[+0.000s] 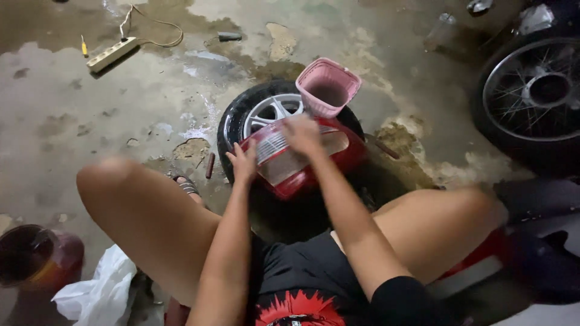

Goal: Manually sanding a red plastic tail light cover with sandpaper to smooth the surface.

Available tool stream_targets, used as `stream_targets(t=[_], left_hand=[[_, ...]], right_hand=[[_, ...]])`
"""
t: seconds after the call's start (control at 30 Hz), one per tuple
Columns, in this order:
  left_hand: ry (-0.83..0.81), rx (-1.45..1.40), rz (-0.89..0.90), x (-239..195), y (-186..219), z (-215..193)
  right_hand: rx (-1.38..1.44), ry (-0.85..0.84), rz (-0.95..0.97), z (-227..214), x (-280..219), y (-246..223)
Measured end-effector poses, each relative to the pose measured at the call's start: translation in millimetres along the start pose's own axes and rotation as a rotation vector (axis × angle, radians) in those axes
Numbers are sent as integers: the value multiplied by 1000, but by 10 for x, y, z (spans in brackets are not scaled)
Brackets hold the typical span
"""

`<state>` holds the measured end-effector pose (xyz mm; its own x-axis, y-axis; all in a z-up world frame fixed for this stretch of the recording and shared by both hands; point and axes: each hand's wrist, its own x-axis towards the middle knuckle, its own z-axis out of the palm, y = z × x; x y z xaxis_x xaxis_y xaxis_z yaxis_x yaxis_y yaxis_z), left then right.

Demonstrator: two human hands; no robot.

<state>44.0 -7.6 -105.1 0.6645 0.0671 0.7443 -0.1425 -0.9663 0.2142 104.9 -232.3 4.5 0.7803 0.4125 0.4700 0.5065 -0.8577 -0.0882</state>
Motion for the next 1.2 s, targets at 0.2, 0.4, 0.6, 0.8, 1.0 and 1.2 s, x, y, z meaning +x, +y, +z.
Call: stream_targets(t=[0.2, 0.4, 0.6, 0.8, 1.0, 1.2], left_hand=[[-725, -343, -796, 305, 513, -630], [-769, -367, -865, 278, 415, -489], [-289, -729, -1056, 365, 392, -695], [-339, -511, -865, -74, -187, 61], [113, -1522, -1635, 244, -97, -87], [-499, -465, -624, -101, 178, 116]], right_hand=[[187, -547, 608, 340, -966, 2221], [368, -557, 1159, 229, -1146, 2167], [-121, -63, 383, -829, -130, -236], [183, 55, -213, 68, -65, -1368], [34, -186, -112, 57, -64, -1228], [27, -298, 381, -515, -172, 482]])
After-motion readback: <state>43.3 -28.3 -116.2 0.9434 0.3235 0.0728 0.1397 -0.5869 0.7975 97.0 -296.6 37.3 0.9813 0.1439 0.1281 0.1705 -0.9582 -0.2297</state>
